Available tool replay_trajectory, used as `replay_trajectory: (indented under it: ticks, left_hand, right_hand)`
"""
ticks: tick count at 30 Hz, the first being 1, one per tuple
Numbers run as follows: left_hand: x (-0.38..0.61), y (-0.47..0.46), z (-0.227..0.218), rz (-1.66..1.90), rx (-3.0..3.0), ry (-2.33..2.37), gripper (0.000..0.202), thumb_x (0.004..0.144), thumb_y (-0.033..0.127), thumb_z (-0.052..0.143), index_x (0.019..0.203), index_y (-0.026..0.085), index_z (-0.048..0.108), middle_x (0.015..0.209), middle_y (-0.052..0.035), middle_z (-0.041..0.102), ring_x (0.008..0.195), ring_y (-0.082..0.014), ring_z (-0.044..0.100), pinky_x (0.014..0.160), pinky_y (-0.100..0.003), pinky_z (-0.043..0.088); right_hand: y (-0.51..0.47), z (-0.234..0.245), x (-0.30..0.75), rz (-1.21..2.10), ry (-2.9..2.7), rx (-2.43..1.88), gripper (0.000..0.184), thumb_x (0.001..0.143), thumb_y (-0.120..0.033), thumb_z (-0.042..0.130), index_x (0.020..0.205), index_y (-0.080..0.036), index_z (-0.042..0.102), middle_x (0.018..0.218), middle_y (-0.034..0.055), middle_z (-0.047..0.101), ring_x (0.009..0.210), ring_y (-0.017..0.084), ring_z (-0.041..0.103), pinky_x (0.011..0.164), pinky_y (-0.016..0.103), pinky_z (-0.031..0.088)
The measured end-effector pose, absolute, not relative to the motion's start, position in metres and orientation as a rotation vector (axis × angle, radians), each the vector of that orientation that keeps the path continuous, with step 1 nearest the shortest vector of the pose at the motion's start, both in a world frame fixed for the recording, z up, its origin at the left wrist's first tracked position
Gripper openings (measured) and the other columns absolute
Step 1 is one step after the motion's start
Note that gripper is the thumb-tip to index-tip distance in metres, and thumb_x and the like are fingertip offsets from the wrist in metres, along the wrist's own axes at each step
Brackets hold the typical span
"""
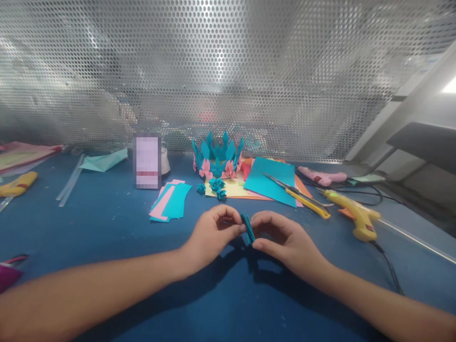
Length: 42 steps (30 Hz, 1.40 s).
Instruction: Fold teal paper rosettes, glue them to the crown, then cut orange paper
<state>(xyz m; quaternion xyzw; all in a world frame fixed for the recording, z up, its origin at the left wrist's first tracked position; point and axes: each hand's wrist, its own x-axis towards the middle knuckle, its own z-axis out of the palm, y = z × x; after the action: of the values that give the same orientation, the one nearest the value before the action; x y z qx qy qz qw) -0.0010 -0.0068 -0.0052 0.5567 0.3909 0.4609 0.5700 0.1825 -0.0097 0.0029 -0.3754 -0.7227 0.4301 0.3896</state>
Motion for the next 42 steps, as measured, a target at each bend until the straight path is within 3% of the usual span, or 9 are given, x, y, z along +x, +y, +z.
replay_trajectory:
  ticks: [4,8,12,18,22,26,30,39,42]
  left_hand:
    - [0.0,-0.01,-0.001,1.035,1.284,0.88,0.026,0.07,0.036,0.07,0.082,0.014,0.06,0.082,-0.003,0.062,0.08,-0.0155,0.057,0.078,-0.03,0.044]
    - [0.002,-0.013,0.005,0.996,1.199,0.883,0.04,0.071,0.05,0.066,0.09,0.015,0.065,0.086,-0.0044,0.065,0.083,-0.0169,0.057,0.078,-0.03,0.043]
    - [0.002,-0.013,0.007,0.988,1.117,0.894,0.043,0.061,0.042,0.077,0.093,0.015,0.064,0.088,-0.0036,0.064,0.083,-0.0152,0.056,0.077,-0.027,0.041]
    - [0.001,-0.01,-0.001,0.983,1.04,0.896,0.044,0.068,0.035,0.073,0.104,0.019,0.052,0.071,0.0048,0.055,0.06,-0.0072,0.047,0.058,-0.021,0.035]
    - [0.001,-0.01,-0.001,1.035,1.036,0.853,0.041,0.068,0.035,0.073,0.092,0.022,0.044,0.064,0.0086,0.048,0.054,-0.0059,0.042,0.052,-0.019,0.03]
    - [0.001,-0.011,0.0,1.028,1.155,0.915,0.026,0.07,0.036,0.071,0.078,0.016,0.056,0.067,0.0036,0.052,0.058,-0.0071,0.043,0.056,-0.021,0.033]
    - [0.001,-0.011,0.001,0.979,1.212,1.023,0.022,0.071,0.034,0.067,0.084,0.016,0.067,0.071,-0.0002,0.059,0.059,-0.0094,0.044,0.057,-0.023,0.035]
    - [0.0,-0.011,0.003,0.998,1.306,1.049,0.022,0.072,0.03,0.064,0.088,0.016,0.071,0.08,-0.0041,0.066,0.069,-0.0132,0.052,0.065,-0.026,0.041]
    - [-0.001,-0.011,0.003,0.998,1.323,1.07,0.021,0.074,0.03,0.063,0.088,0.016,0.072,0.08,-0.0043,0.067,0.069,-0.0132,0.053,0.065,-0.026,0.042]
  right_hand:
    - [-0.009,0.002,0.184,0.996,-1.874,-0.918,0.027,0.072,-0.042,0.069,0.084,-0.021,0.059,0.083,0.0029,0.058,0.074,0.015,0.057,0.07,0.028,0.052]
    - [-0.009,0.002,0.185,0.837,-1.94,-0.907,0.02,0.076,-0.038,0.067,0.088,-0.022,0.061,0.083,0.003,0.057,0.075,0.015,0.055,0.071,0.029,0.051]
    - [-0.009,0.003,0.185,0.719,-2.031,-0.92,0.013,0.081,-0.03,0.062,0.092,-0.024,0.063,0.082,0.0027,0.057,0.076,0.015,0.056,0.072,0.03,0.05]
    - [-0.009,0.003,0.186,0.514,-2.092,-0.885,0.022,0.078,-0.021,0.063,0.1,-0.025,0.06,0.081,0.0019,0.058,0.075,0.015,0.056,0.068,0.028,0.05]
    - [-0.008,0.003,0.188,0.426,-2.07,-0.958,0.022,0.076,-0.027,0.066,0.098,-0.024,0.063,0.086,0.0046,0.06,0.081,0.018,0.058,0.07,0.031,0.05]
    - [-0.006,0.003,0.189,0.404,-2.056,-1.012,0.018,0.075,-0.031,0.067,0.092,-0.025,0.067,0.089,0.0053,0.061,0.086,0.02,0.059,0.075,0.033,0.05]
    - [-0.005,0.004,0.19,0.458,-2.056,-1.011,0.017,0.075,-0.029,0.067,0.092,-0.026,0.068,0.09,0.0044,0.063,0.086,0.019,0.061,0.077,0.033,0.05]
    - [-0.006,0.004,0.189,0.565,-1.977,-1.018,0.01,0.077,-0.029,0.065,0.085,-0.023,0.067,0.086,0.004,0.068,0.083,0.019,0.063,0.077,0.032,0.051]
    - [-0.006,0.005,0.189,0.551,-2.003,-1.009,0.016,0.074,-0.03,0.069,0.088,-0.024,0.067,0.087,0.0038,0.067,0.084,0.019,0.063,0.077,0.032,0.052]
